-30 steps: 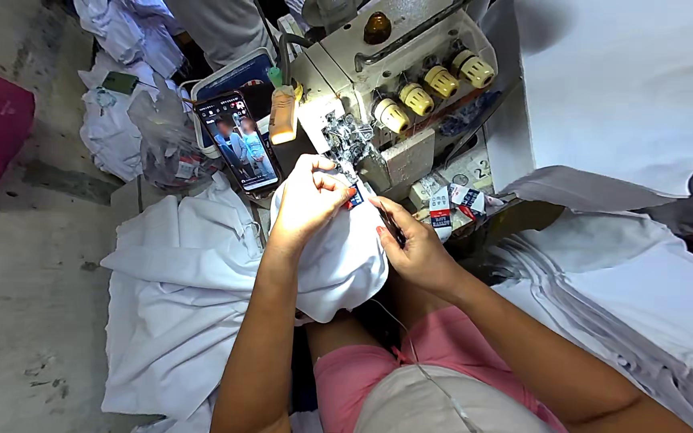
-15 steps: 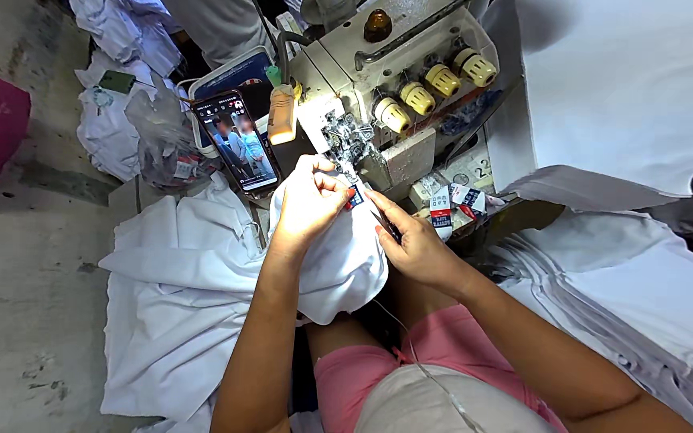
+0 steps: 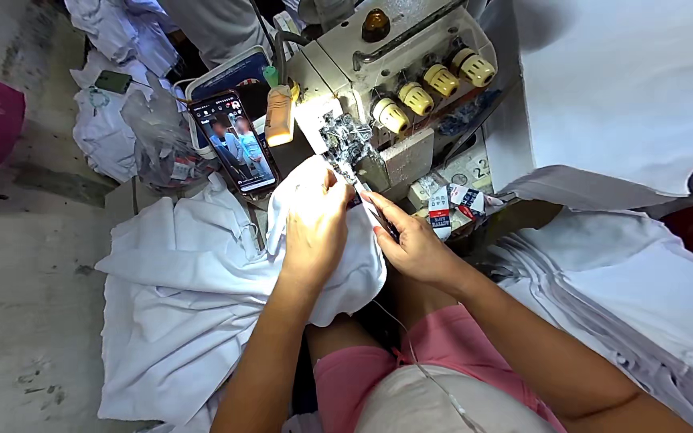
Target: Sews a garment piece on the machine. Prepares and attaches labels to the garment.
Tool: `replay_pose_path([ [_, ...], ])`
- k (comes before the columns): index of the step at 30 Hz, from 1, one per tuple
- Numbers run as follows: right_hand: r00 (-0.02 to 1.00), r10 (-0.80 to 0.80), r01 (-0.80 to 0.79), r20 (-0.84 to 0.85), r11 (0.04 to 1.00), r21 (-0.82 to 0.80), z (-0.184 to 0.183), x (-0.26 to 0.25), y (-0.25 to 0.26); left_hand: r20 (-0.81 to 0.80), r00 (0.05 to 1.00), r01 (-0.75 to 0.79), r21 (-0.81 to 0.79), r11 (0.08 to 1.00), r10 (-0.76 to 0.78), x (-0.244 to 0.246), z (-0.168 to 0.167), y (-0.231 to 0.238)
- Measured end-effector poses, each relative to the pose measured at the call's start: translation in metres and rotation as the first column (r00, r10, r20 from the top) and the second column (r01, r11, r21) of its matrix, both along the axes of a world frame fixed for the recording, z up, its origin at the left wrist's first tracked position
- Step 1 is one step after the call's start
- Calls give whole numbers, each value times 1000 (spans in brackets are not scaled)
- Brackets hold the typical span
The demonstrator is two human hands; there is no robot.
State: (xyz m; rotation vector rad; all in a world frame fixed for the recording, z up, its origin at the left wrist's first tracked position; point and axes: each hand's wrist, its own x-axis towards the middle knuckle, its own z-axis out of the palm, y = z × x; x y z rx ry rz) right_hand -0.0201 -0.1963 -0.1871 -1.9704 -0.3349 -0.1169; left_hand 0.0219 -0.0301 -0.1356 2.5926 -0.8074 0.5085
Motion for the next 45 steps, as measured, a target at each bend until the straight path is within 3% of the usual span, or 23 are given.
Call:
replay_pose_path([
  [2, 1000, -4, 4, -9, 1000, 10, 0, 0, 0, 128, 992, -22, 138, 990, 5, -11, -13, 0],
  [6, 1000, -11, 12, -28, 999, 39, -2, 1, 1, 220, 975, -4, 160, 987, -32, -16, -25, 1],
  [16, 986, -157, 165, -54, 963, 213, -10, -6, 9, 209, 978, -14, 160, 987, -20, -11, -22, 1],
  [35, 979, -202, 189, 17, 940, 285, -16, -9, 13, 208, 978, -43, 124, 991, 16, -9, -25, -2],
  [45, 974, -220, 198, 46, 935, 295, -19, -7, 13, 77, 997, -24, 114, 993, 15, -16, -29, -1],
])
